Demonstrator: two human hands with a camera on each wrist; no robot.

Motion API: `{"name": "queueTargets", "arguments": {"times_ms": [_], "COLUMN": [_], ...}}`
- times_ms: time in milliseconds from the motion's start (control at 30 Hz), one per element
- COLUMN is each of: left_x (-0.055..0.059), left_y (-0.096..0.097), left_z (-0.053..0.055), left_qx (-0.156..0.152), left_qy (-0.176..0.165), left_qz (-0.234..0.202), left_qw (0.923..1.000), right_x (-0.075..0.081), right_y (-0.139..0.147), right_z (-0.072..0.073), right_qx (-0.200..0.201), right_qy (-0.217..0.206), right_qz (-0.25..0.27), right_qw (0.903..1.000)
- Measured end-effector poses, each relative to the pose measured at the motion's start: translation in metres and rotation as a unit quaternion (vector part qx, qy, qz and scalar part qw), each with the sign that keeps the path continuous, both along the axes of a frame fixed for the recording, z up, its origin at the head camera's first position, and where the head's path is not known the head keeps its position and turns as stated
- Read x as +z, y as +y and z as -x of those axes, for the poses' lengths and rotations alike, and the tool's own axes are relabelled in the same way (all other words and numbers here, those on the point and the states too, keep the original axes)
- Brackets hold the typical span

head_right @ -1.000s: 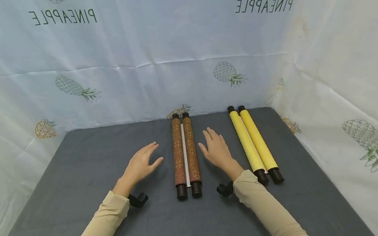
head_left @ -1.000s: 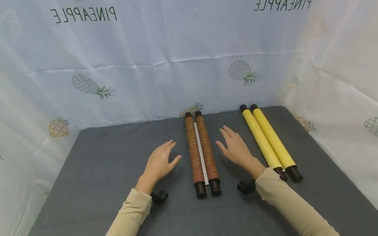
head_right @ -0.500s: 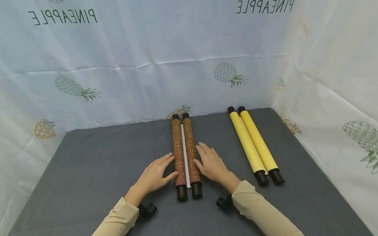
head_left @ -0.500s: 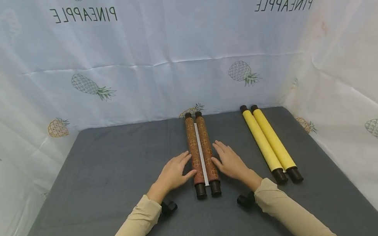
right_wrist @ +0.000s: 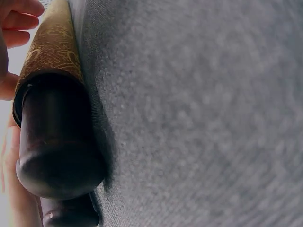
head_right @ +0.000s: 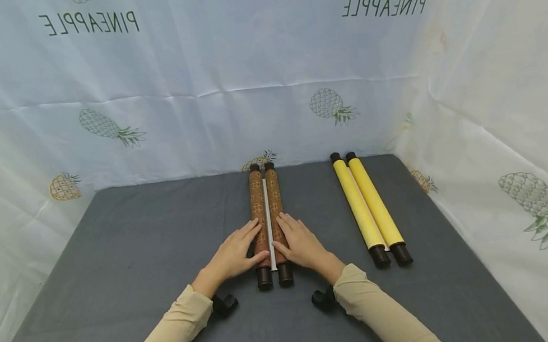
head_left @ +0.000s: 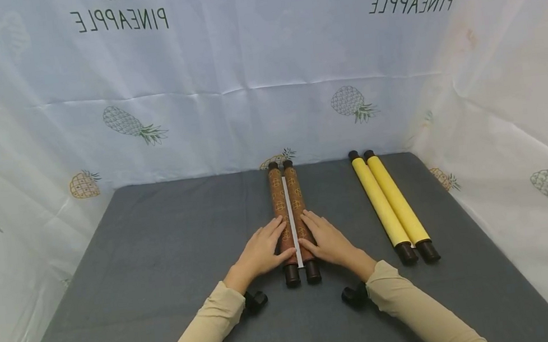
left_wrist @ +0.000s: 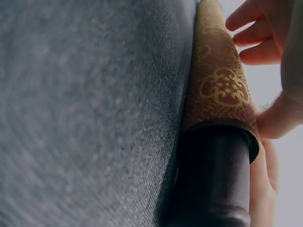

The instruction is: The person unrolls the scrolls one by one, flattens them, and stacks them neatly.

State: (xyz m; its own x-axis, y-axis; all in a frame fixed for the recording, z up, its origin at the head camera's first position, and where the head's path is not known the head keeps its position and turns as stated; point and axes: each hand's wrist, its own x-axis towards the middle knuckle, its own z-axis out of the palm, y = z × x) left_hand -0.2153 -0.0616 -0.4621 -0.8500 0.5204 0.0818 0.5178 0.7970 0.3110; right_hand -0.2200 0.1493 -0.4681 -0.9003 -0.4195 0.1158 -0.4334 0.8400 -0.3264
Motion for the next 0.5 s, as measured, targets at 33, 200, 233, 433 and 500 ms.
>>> {"name": "queueTargets", "arguments": {"times_ms": [33,200,233,433,500], "left_x": [0.000,0.000,0.000,0.003,0.004], "left_y": [0.000,-0.002,-0.004,-0.010,-0.011], "left_z": [0.000,0.000,0.000,-0.001,-0.001], "left_qx": [-0.001,-0.004,-0.006,-0.024,-0.030], "left_qy": [0.001,-0.003,-0.004,-0.015,-0.019], "left_qz": [0.000,-0.005,-0.008,-0.016,-0.021], "left_qw": [1.0000,1.0000,0.9999,0.9995,0.9991], "right_x": [0.000,-0.001,-0.001,-0.002,-0.003], "right_y": [0.000,0.002,0.002,0.003,0.004], "right_z": [0.000,-0.001,-0.001,-0.003,-0.004], "right_qx": [0.002,0.007,0.009,0.031,0.034], "right_qy": [0.002,0.015,0.018,0.031,0.035], "right_qz": [0.000,0.005,0.008,0.021,0.023], "right_qw": [1.0000,0.9998,0.9998,0.9988,0.9985]}}
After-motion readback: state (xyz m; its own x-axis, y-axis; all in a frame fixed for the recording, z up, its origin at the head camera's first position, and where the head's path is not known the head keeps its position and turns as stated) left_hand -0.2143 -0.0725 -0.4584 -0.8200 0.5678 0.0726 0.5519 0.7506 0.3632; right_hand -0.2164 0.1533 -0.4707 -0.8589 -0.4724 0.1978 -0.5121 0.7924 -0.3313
